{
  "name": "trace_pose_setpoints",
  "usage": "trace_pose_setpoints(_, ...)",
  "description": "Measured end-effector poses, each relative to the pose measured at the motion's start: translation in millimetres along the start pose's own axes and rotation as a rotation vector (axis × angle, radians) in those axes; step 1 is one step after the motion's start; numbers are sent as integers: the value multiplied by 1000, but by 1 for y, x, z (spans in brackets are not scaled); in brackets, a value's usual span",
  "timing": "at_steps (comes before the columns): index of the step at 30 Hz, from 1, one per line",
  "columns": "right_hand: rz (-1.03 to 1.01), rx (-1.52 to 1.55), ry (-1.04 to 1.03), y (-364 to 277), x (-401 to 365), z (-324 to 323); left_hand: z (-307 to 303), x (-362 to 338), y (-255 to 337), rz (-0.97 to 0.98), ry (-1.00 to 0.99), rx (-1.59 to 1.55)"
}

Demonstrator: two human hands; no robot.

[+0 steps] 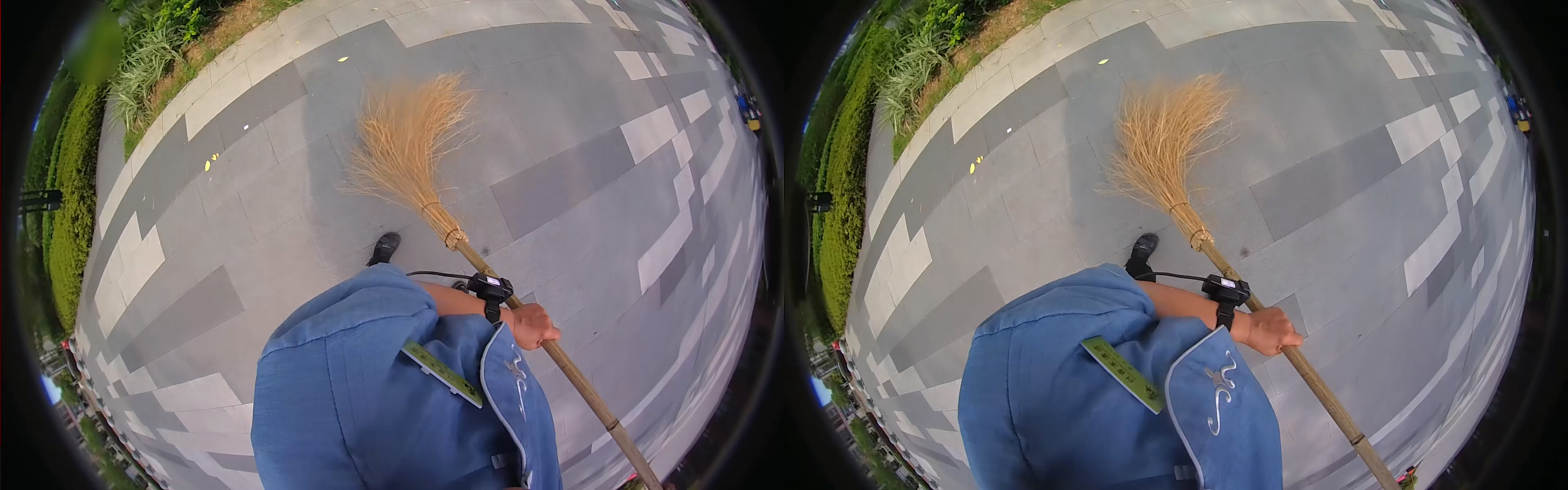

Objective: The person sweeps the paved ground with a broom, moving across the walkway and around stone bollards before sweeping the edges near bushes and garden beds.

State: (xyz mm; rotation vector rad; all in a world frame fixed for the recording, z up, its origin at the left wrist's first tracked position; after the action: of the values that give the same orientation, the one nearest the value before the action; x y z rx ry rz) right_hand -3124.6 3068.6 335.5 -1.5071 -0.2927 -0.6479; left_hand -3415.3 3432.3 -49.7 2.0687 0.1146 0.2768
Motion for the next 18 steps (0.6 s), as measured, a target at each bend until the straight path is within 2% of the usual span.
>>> trace_pose_setpoints(1,443,91,-76,52,-16,26,-18,-34,-30,-99,0,33)
trace_pose_setpoints(2,635,273,-168,88,-70,63,-40,-67,-61,-195,-26,98)
trace_pose_setpoints(3,725,295,-213,115,-133,105,-58,-103,-102,-265,29,163)
trace_pose_setpoints(4,829,367,-239,137,-207,147,-88,-138,-138,-399,-4,280)
trace_pose_setpoints(5,971,370,-166,171,-270,169,-115,-173,-182,-562,-43,366)
trace_pose_setpoints(6,1143,431,-152,178,-338,202,-148,-210,-216,-621,0,491)
trace_pose_setpoints(7,1184,492,-217,187,-375,223,-186,-235,-225,-688,-24,559)
trace_pose_setpoints(9,1178,573,-226,160,-408,261,-234,-263,-225,-654,42,655)
trace_pose_setpoints(10,1152,626,-215,156,-405,259,-249,-259,-213,-665,14,632)
trace_pose_setpoints(12,1095,744,-181,151,-386,241,-256,-235,-195,-491,99,648)
trace_pose_setpoints(14,966,863,-127,131,-355,192,-252,-191,-174,-313,160,617)
trace_pose_setpoints(16,778,876,-39,84,-326,136,-237,-141,-153,-146,140,498)
trace_pose_setpoints(17,525,849,-101,32,-301,75,-221,-91,-128,-4,123,456)
trace_pose_setpoints(18,441,710,59,2,-296,44,-206,-64,-119,47,62,351)
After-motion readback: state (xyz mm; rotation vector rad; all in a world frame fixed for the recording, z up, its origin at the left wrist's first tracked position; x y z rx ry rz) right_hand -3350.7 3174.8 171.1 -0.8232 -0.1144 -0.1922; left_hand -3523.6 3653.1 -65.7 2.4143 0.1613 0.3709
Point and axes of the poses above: each hand's wrist, its own x-axis towards the middle knuckle, its own z-axis out of the palm, y = z × x, the point moved 7 cm from there along x, towards the middle knuckle, and after that the axes turned 5 degrees about -z, right-handed, at the moved point
